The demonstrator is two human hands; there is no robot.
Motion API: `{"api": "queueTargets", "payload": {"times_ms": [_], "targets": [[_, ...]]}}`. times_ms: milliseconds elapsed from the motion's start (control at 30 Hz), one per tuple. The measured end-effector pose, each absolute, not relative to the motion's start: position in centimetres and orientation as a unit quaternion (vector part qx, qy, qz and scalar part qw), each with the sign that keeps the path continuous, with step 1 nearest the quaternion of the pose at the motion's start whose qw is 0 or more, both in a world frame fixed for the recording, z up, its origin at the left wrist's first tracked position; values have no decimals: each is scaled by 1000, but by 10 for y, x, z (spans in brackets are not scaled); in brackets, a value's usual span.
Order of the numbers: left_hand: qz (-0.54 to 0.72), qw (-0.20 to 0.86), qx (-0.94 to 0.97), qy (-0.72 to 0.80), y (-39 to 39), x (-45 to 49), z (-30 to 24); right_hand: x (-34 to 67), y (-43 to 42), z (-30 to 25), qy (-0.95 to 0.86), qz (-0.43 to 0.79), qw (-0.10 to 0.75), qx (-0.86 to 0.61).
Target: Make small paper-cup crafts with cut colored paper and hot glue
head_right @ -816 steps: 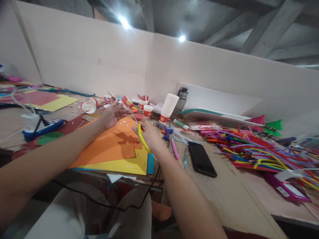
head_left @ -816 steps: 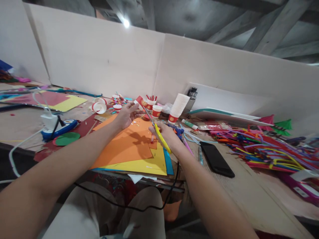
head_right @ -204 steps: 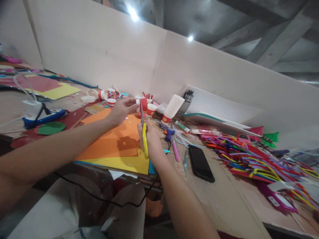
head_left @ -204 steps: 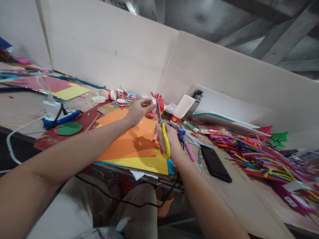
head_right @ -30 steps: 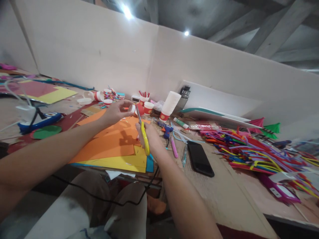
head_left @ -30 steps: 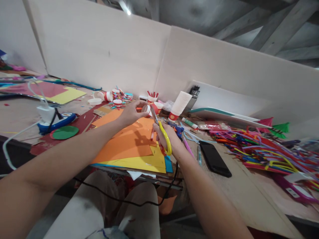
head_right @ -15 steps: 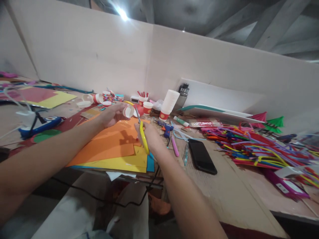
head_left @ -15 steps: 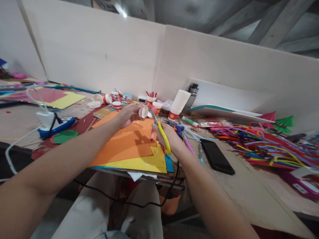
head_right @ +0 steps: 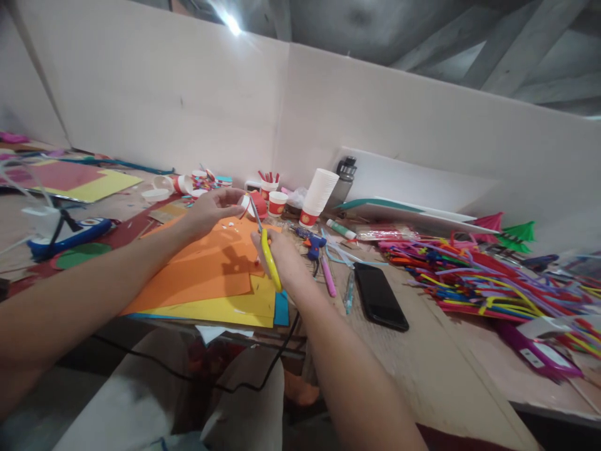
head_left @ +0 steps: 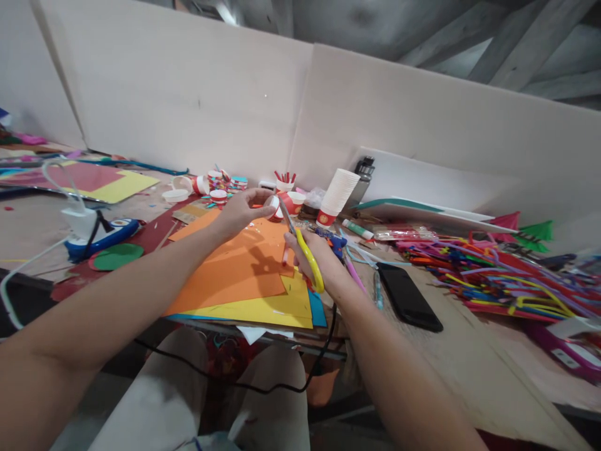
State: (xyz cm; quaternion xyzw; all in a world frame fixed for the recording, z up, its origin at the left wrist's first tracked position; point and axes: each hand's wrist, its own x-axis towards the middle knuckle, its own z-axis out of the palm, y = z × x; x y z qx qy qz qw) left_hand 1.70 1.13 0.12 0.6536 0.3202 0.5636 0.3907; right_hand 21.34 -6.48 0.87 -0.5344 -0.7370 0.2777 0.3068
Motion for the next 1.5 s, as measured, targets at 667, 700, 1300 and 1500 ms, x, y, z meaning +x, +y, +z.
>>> {"api": "queueTargets", "payload": {"times_ms": [667,700,1300,1500], "targets": [[510,293,702,401,0,16,10,210,-75,18,-725,281,272,-567],[510,300,702,396,0,16,10,210,-75,17,-725,285,273,-565],[586,446,584,340,11,7,5,211,-71,21,-705,334,238,-578],[555,512,558,343,11,10,5,216,-66,22,-701,334,213,-593]]}}
